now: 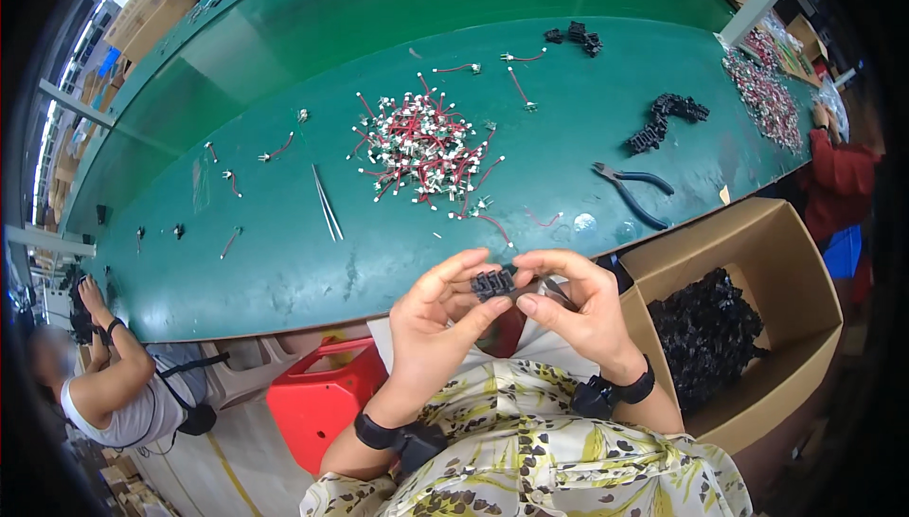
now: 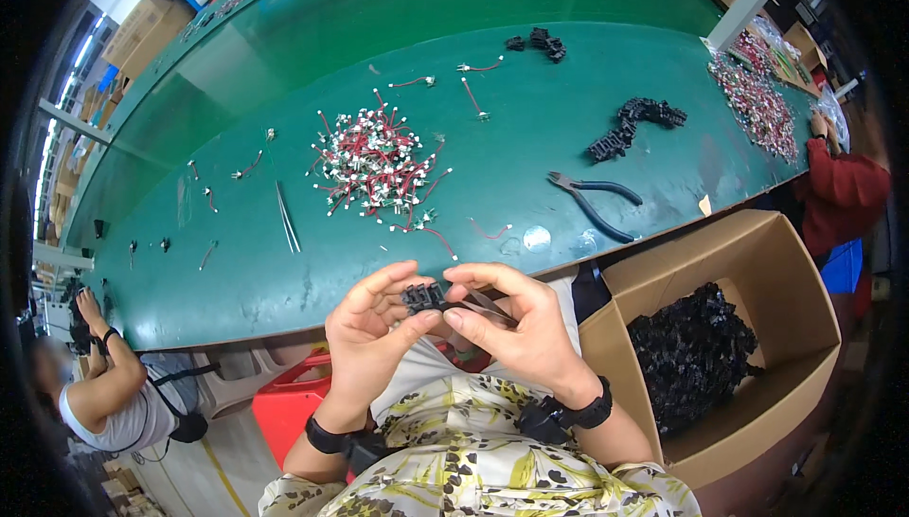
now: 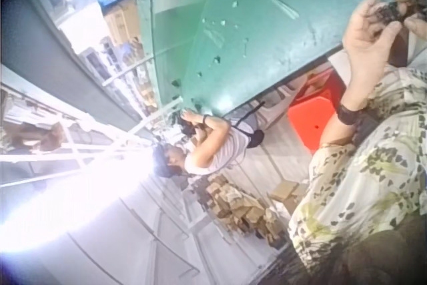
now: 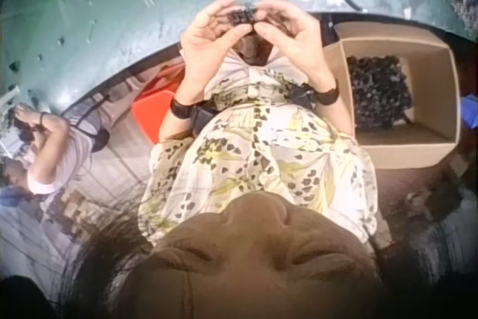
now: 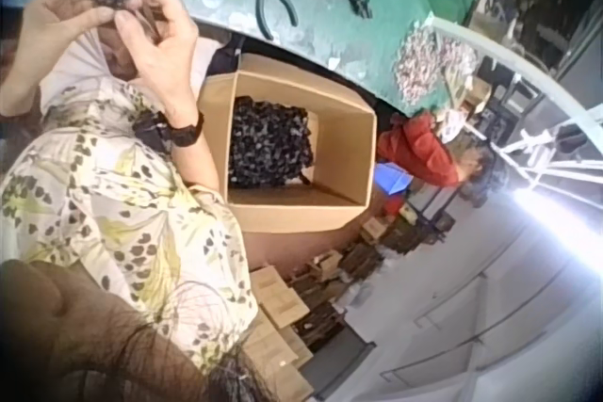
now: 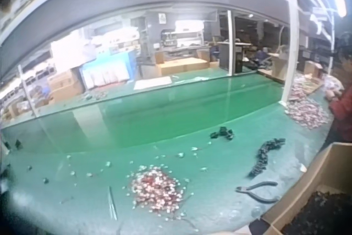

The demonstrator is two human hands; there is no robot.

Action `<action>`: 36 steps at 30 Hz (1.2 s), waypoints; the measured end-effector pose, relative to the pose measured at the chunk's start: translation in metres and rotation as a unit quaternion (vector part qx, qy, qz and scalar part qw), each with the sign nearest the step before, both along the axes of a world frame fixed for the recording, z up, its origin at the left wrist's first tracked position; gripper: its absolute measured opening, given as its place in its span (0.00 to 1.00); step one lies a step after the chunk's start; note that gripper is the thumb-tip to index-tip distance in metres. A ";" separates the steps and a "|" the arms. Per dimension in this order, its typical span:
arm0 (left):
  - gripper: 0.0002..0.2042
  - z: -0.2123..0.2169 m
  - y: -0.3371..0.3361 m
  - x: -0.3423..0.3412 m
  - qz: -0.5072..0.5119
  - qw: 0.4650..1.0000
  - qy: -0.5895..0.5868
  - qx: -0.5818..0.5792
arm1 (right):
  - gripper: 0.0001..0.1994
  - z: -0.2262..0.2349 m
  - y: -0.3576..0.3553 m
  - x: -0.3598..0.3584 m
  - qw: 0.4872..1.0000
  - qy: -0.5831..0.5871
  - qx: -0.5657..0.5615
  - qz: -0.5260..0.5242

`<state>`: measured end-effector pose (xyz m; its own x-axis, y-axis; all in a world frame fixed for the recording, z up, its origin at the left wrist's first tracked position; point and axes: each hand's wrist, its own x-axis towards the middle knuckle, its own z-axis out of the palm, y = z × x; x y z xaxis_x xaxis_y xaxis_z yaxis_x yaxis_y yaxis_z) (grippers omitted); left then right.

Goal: The person assembles small electronic components by inserting red and white wires into black plastic housings. They use tweezers to manipulate the wires and a pair of pliers to secure the connections. The process is repeated for multiple units, with finished assemblies placed on the table.

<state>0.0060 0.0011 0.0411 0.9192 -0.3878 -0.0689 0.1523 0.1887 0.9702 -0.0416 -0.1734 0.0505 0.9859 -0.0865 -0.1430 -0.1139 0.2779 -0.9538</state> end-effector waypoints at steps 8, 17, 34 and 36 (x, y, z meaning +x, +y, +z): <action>0.21 -0.004 -0.003 0.004 -0.036 0.974 -0.175 0.141 | 0.16 -0.019 0.006 0.008 0.999 0.042 0.028 0.007; 0.20 0.003 0.012 0.017 -0.118 0.938 0.290 -0.151 | 0.14 0.011 -0.013 0.020 0.977 0.164 0.097 0.097; 0.27 -0.025 0.027 0.023 -0.160 0.843 0.320 -0.401 | 0.12 0.013 -0.021 0.068 0.874 -0.089 -0.476 0.040; 0.26 -0.029 0.034 0.024 -0.146 0.843 0.308 -0.417 | 0.10 0.012 -0.013 0.072 0.852 -0.087 -0.515 0.033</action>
